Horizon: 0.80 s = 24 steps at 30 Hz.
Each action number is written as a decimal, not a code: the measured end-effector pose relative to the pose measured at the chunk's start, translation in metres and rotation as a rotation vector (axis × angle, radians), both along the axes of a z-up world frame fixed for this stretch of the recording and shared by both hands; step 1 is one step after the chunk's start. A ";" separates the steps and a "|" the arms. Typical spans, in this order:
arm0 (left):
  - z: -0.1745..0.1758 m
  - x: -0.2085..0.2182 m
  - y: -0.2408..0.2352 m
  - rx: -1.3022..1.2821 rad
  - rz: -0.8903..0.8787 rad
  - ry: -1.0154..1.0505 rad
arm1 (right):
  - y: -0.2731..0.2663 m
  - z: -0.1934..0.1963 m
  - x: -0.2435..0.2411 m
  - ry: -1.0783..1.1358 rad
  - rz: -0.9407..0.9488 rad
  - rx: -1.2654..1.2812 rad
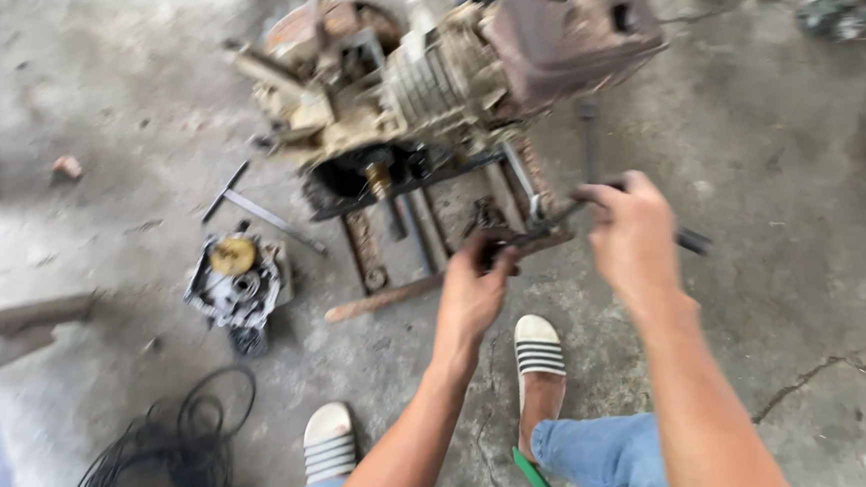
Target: Disassembling a small internal combustion engine by removing the side cover and internal gears
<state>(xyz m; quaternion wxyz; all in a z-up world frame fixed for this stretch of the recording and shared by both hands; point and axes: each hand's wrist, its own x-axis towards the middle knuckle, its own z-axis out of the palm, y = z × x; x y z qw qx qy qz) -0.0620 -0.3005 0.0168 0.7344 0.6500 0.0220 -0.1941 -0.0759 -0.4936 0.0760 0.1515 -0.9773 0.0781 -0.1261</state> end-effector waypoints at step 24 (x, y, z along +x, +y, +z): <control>0.160 -0.051 0.269 0.340 0.455 -0.802 | 0.248 0.114 -0.028 -0.505 0.441 0.092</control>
